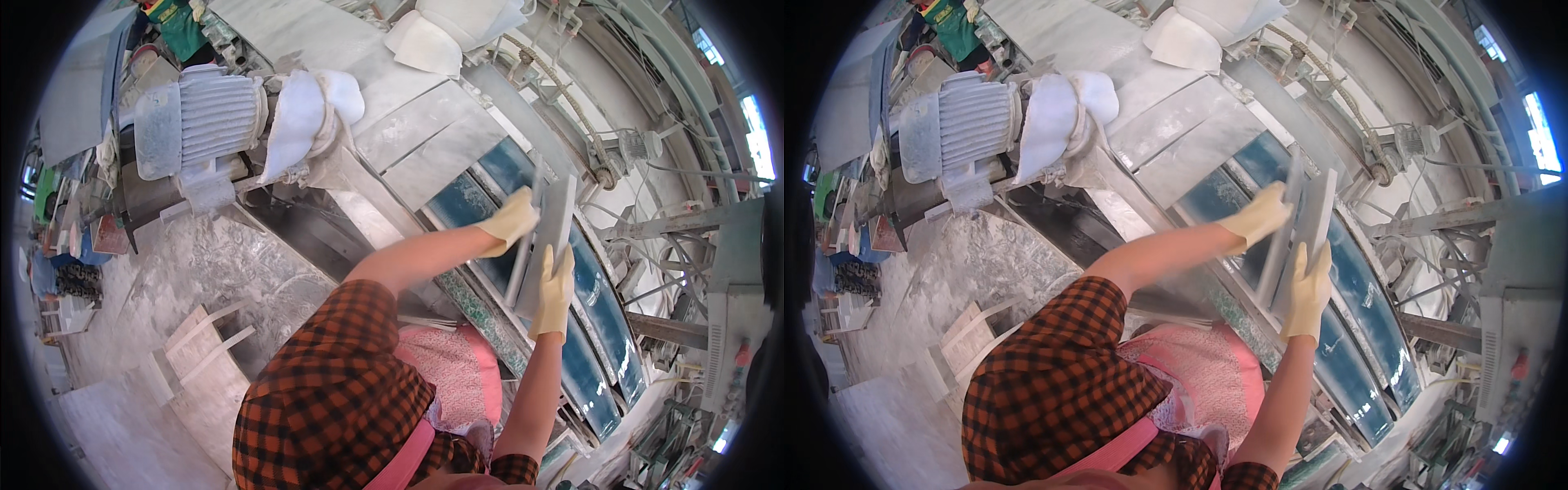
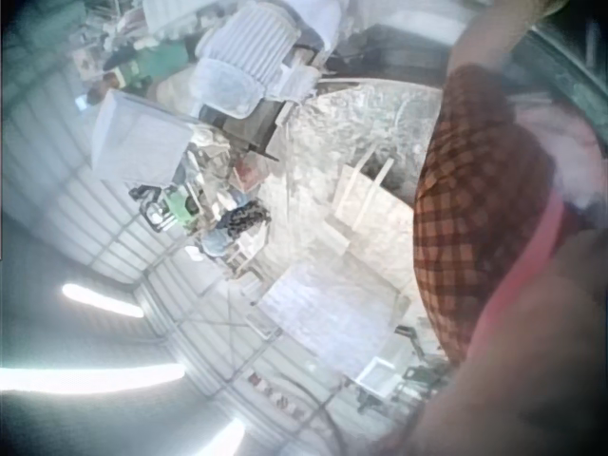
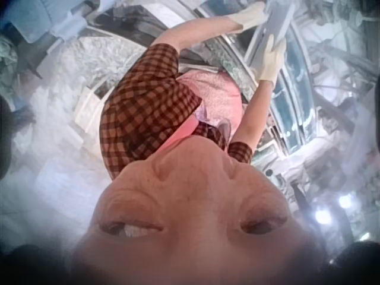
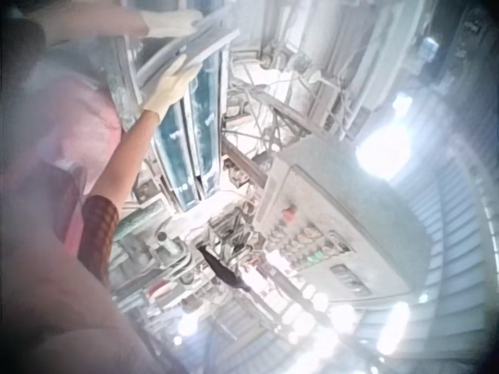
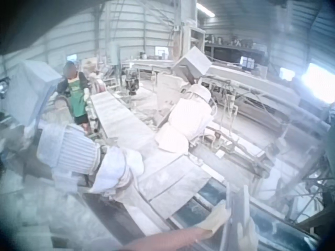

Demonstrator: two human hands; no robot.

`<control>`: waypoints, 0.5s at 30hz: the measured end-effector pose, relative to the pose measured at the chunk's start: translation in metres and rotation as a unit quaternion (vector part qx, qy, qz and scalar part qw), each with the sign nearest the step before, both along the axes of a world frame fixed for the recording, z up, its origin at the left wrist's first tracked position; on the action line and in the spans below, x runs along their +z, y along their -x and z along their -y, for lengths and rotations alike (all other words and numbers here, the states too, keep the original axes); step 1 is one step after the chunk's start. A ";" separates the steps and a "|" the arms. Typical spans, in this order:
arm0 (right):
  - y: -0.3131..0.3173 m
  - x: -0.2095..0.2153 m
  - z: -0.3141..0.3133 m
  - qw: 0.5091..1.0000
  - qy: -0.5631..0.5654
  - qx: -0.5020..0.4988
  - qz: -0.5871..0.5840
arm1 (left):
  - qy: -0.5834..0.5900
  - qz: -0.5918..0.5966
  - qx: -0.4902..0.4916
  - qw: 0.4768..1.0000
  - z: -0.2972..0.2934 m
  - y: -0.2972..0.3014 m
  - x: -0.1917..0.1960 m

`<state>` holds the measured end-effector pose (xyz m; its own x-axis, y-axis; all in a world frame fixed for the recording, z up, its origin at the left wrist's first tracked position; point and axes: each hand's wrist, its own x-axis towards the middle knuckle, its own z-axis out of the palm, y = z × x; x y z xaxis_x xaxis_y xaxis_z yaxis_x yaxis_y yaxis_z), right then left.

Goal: The person repeatedly picks up rectangular tiles from a pile, wipes their surfaces with a cloth, and places them onto a conveyor belt. The person also briefly uses a hose to spray water onto the conveyor area.

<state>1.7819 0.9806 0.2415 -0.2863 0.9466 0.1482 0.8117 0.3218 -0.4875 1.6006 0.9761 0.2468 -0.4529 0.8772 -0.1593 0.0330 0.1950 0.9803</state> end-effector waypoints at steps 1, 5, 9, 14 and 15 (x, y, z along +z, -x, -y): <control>-0.002 0.000 0.000 1.000 0.022 0.008 -0.021 | 0.004 0.036 -0.038 0.999 -0.001 -0.007 0.000; -0.008 -0.003 -0.002 1.000 0.019 0.020 0.011 | -0.024 -0.089 -0.136 0.986 -0.001 0.029 0.001; -0.009 -0.008 -0.004 0.999 0.014 0.008 0.032 | 0.124 -0.601 -0.007 0.790 0.009 0.110 -0.023; -0.003 -0.001 -0.003 0.997 0.019 -0.017 0.080 | 0.296 -0.562 -0.028 0.771 -0.013 0.142 -0.044; -0.002 0.002 -0.001 0.996 0.040 -0.026 0.075 | 0.334 -0.542 -0.045 0.770 -0.019 0.138 -0.046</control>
<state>1.7840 0.9821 0.2433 -0.2504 0.9676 0.0315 0.8919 0.2432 -0.3812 1.4629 0.9956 0.2010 -0.5792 0.7994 -0.1596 0.8041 0.5924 0.0488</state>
